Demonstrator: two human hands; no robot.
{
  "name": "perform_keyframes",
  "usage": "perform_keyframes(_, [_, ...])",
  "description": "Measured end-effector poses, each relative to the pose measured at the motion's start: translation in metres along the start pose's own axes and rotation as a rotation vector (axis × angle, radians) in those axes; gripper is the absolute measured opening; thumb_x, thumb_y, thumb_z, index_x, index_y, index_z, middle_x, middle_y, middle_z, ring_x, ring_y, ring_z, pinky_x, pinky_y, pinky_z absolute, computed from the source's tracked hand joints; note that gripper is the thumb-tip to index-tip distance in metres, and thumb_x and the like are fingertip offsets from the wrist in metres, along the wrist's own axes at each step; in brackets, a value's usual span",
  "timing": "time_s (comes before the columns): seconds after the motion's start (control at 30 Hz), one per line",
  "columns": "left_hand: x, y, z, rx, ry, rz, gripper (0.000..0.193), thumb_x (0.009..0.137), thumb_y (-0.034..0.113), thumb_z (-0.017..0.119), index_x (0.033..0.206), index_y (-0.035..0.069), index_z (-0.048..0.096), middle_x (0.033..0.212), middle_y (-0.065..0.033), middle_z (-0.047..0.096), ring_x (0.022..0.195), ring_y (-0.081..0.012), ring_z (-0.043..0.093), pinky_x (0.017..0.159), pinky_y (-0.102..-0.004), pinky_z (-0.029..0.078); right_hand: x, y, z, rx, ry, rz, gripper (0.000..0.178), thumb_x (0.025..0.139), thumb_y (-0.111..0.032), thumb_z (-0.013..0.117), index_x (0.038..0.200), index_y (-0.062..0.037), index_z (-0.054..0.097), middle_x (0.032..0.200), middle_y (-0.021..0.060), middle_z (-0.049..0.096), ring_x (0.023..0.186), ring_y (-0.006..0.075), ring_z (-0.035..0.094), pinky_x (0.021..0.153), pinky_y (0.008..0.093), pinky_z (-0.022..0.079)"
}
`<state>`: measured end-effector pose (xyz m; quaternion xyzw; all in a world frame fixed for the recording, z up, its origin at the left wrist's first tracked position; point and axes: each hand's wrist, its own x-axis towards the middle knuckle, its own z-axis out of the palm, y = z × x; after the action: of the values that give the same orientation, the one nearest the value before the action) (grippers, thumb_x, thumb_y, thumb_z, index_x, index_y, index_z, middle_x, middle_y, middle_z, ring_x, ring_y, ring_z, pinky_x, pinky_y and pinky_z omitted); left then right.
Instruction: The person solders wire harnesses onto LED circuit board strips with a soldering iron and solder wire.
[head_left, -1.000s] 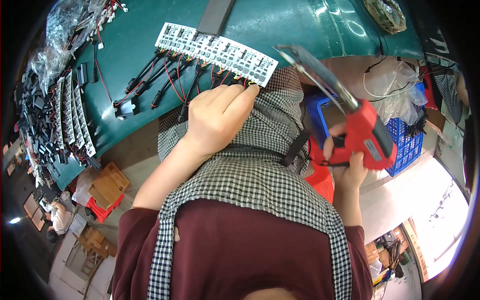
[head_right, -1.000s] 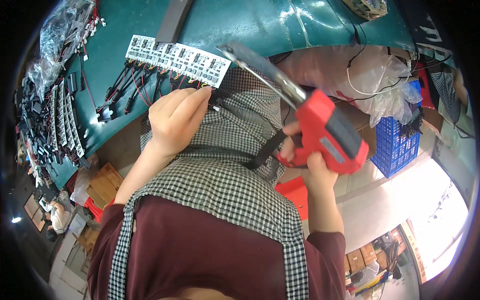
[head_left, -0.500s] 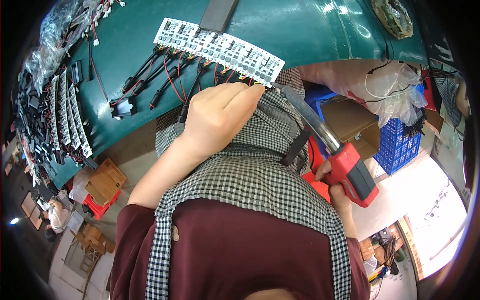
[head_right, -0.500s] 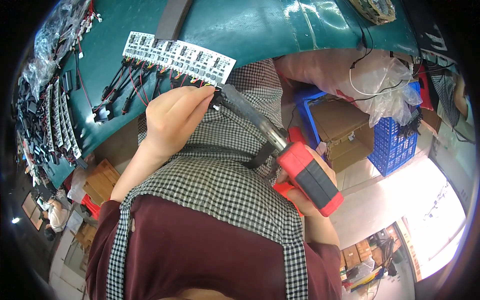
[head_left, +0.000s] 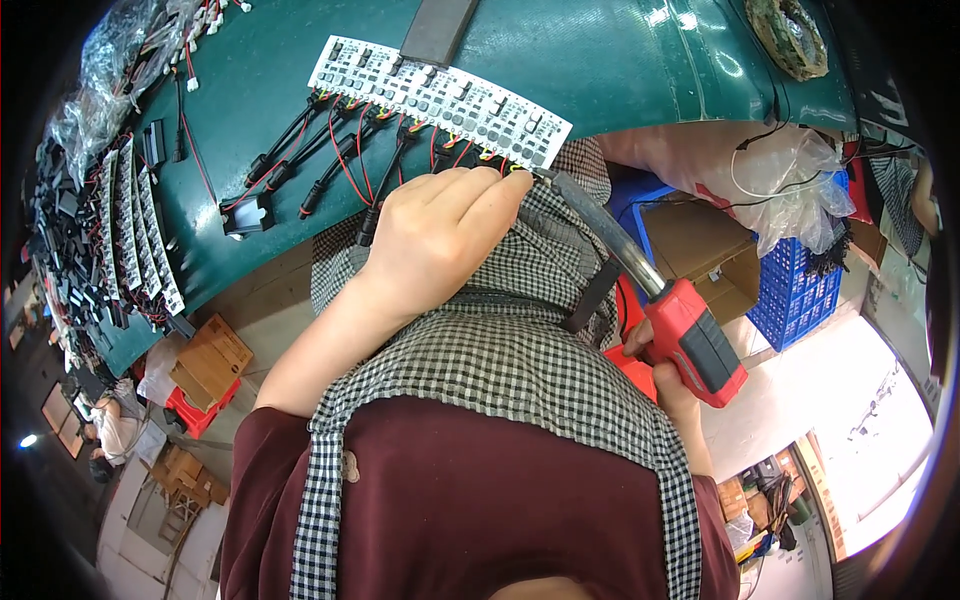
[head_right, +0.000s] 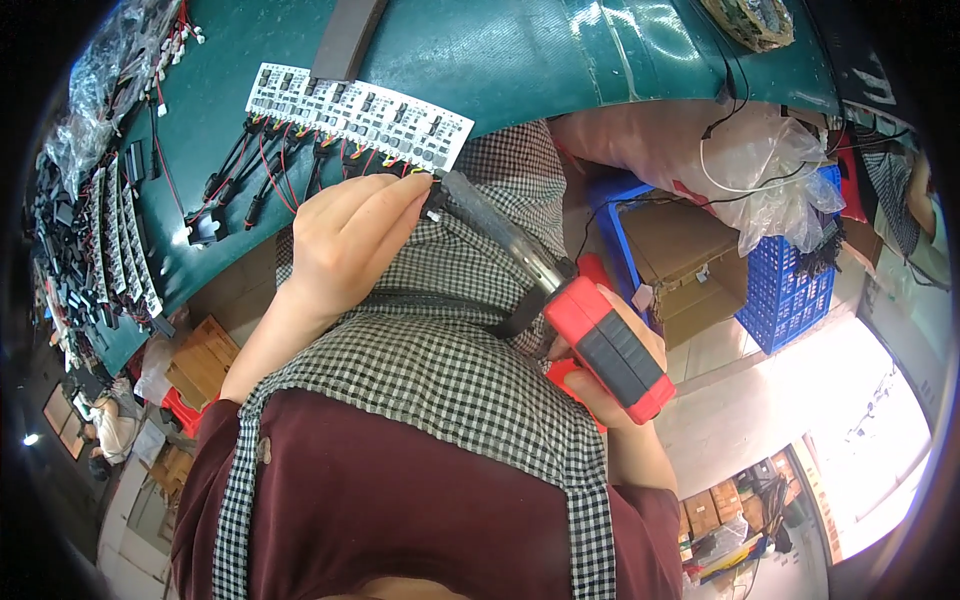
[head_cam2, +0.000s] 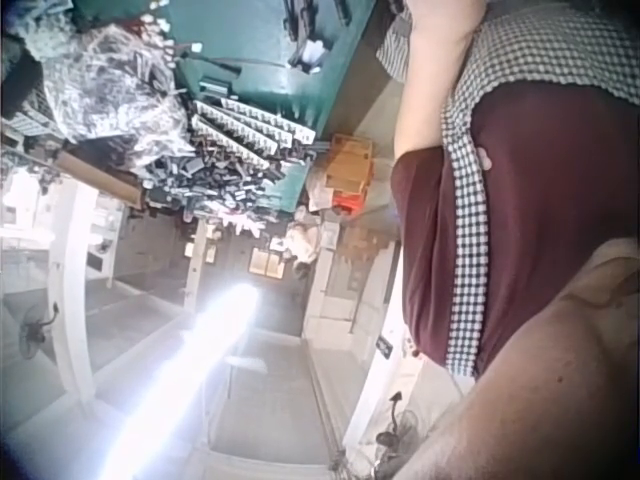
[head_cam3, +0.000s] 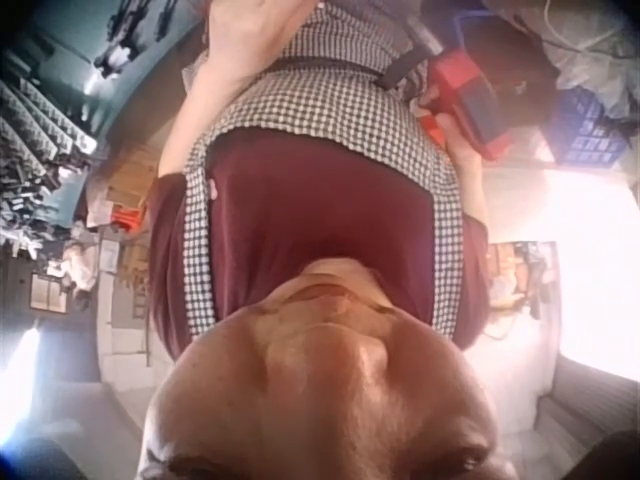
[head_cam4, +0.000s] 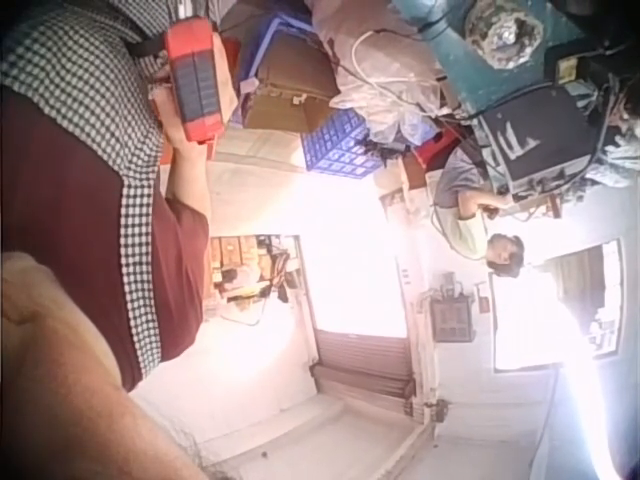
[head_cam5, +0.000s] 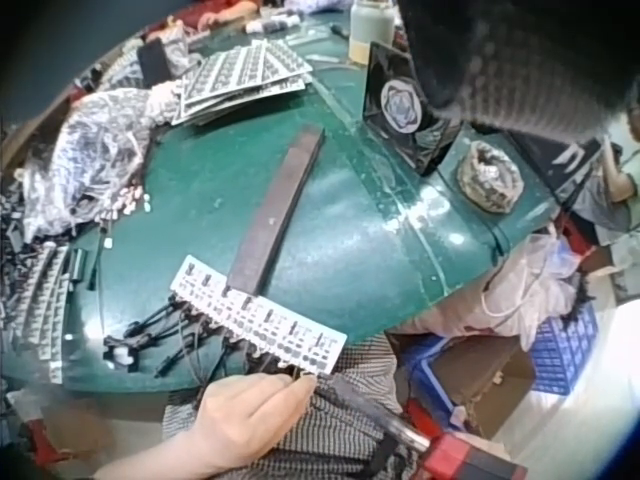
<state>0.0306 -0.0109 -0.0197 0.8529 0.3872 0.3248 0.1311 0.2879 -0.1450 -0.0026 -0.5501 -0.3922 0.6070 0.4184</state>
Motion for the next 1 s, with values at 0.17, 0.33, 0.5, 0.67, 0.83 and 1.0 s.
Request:
perform_keyframes(0.17, [0.001,0.000,-0.001,0.027,-0.013,0.000,0.022,0.068,0.005,0.063,0.090,0.002,0.062,0.069,-0.0031,0.055,0.057,-0.0149,0.056,0.048,-0.0276,0.045,-0.005,0.009,-0.008,-0.098,-0.055,-0.092,0.069,0.076,-0.029,0.074,0.126,0.0063,0.043,0.084,0.0138,0.064,0.068,0.0210,0.064,0.065,0.0317,0.053])
perform_keyframes(0.33, [0.002,0.001,-0.001,0.045,-0.018,0.016,0.022,0.069,0.006,0.062,0.091,0.002,0.062,0.067,-0.0029,0.053,0.056,-0.0145,0.055,0.049,-0.0271,0.045,-0.006,0.000,-0.008,-0.247,-0.023,-0.063,0.048,0.074,-0.017,0.073,0.114,0.0033,0.054,0.083,0.0102,0.066,0.070,0.0188,0.065,0.072,0.0326,0.052])
perform_keyframes(0.5, [0.002,0.001,-0.001,0.052,-0.035,0.012,0.023,0.068,0.006,0.063,0.091,0.002,0.062,0.067,-0.0029,0.053,0.056,-0.0145,0.055,0.049,-0.0272,0.045,-0.002,-0.009,0.009,-0.074,0.270,0.061,0.025,0.068,-0.005,0.069,0.092,0.0012,0.064,0.081,0.0072,0.066,0.072,0.0158,0.064,0.086,0.0306,0.047])
perform_keyframes(0.67, [0.002,0.001,-0.002,0.048,-0.034,0.015,0.023,0.068,0.006,0.063,0.091,0.002,0.061,0.067,-0.0028,0.053,0.056,-0.0145,0.055,0.049,-0.0272,0.045,-0.002,-0.006,0.000,-0.111,0.142,0.037,0.032,0.075,-0.018,0.072,0.097,0.0030,0.061,0.081,0.0074,0.066,0.074,0.0158,0.064,0.081,0.0300,0.049])
perform_keyframes(0.83, [0.002,0.001,-0.001,0.060,-0.037,0.017,0.024,0.068,0.006,0.064,0.091,0.002,0.061,0.068,-0.0031,0.054,0.057,-0.0148,0.056,0.049,-0.0276,0.045,0.007,-0.017,0.011,0.203,0.063,0.005,0.060,0.073,-0.040,0.077,0.107,0.0047,0.056,0.087,0.0102,0.065,0.074,0.0169,0.064,0.076,0.0287,0.050])
perform_keyframes(1.0, [0.005,0.007,-0.008,0.022,-0.106,-0.059,0.022,0.070,-0.001,0.070,0.092,0.000,0.064,0.073,-0.0087,0.062,0.063,-0.0216,0.062,0.055,-0.0303,0.049,0.008,-0.016,0.007,0.155,-0.004,0.043,0.076,0.072,-0.056,0.071,0.113,0.0054,0.053,0.083,0.0098,0.061,0.073,0.0147,0.060,0.067,0.0258,0.048])
